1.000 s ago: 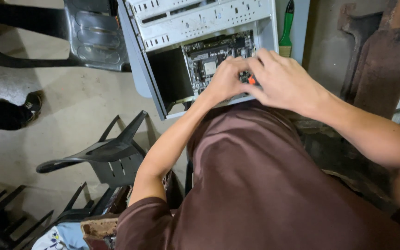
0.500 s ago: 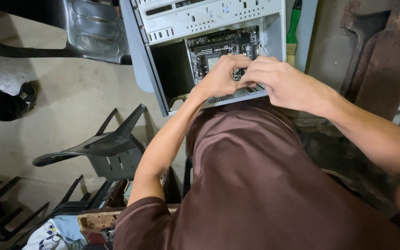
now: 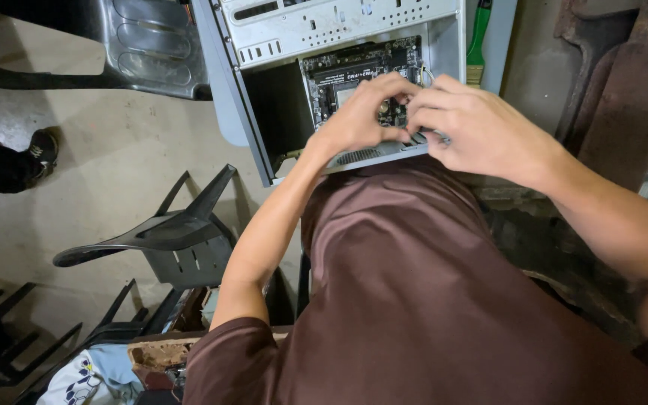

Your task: A person disassembles a computer by unscrewing the motherboard, removing it from the case, and then preparing to remove further components from the chassis.

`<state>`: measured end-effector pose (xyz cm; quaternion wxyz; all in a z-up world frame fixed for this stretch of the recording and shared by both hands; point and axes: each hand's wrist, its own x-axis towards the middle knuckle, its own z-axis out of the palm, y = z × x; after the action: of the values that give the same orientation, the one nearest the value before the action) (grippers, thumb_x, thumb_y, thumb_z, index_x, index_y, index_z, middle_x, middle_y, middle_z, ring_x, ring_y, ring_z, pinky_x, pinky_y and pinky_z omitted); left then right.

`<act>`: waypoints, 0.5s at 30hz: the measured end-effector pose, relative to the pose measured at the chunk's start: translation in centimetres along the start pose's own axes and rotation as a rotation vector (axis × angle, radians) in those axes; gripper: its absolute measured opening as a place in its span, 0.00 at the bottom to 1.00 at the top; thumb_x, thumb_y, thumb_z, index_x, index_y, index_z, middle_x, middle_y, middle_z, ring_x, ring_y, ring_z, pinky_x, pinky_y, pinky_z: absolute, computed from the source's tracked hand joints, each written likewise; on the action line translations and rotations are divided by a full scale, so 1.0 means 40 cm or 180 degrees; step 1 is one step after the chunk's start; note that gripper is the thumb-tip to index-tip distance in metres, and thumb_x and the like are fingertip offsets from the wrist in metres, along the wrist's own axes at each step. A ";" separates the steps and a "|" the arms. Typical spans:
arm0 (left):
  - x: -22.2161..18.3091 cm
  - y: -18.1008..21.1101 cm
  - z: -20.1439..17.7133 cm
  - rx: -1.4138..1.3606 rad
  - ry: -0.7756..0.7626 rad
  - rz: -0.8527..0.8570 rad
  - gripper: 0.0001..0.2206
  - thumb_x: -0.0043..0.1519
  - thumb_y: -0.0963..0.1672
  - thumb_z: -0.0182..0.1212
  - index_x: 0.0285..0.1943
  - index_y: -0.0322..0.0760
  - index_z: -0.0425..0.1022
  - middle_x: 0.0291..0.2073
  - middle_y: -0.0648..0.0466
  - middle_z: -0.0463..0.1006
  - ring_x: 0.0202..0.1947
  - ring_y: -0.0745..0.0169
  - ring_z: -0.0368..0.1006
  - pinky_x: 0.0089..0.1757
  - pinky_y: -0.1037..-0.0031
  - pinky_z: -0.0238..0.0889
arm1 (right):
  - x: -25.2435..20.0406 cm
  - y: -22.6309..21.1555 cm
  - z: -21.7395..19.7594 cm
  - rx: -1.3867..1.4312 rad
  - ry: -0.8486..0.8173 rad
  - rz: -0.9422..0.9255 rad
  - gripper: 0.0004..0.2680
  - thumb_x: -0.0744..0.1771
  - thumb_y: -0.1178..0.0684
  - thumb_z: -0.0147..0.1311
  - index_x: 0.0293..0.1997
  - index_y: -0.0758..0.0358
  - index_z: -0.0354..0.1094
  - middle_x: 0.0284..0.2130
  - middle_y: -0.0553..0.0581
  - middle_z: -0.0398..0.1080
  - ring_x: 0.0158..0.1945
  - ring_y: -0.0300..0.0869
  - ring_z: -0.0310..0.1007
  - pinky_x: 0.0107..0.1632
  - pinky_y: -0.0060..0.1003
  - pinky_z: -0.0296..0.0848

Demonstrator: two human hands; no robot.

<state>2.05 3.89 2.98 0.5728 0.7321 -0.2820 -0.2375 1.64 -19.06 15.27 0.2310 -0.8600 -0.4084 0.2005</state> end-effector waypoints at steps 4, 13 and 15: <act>-0.009 -0.003 -0.034 0.0009 0.0062 -0.0113 0.20 0.61 0.36 0.74 0.61 0.43 0.78 0.56 0.52 0.78 0.52 0.56 0.77 0.54 0.60 0.73 | -0.012 0.000 -0.030 0.0110 -0.0004 0.0091 0.08 0.66 0.63 0.61 0.49 0.67 0.80 0.48 0.56 0.78 0.54 0.49 0.70 0.56 0.46 0.76; -0.025 -0.152 0.001 0.0940 0.0099 -0.0817 0.13 0.62 0.33 0.65 0.51 0.38 0.84 0.48 0.50 0.84 0.41 0.55 0.83 0.44 0.65 0.83 | -0.062 -0.003 -0.156 0.0365 0.0655 0.0171 0.06 0.69 0.66 0.66 0.51 0.74 0.82 0.51 0.66 0.81 0.48 0.50 0.76 0.51 0.41 0.78; -0.026 -0.176 0.029 0.1198 0.0078 -0.0894 0.06 0.64 0.36 0.70 0.47 0.37 0.85 0.44 0.50 0.86 0.37 0.55 0.84 0.41 0.65 0.85 | -0.128 0.027 -0.169 0.0278 0.0822 0.0196 0.06 0.70 0.68 0.67 0.52 0.77 0.83 0.52 0.71 0.82 0.44 0.48 0.79 0.48 0.37 0.83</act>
<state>1.51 5.06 -4.12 0.3909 0.8609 -0.2097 -0.2491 2.92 -25.31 20.97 0.3126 -0.8799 -0.3396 0.1127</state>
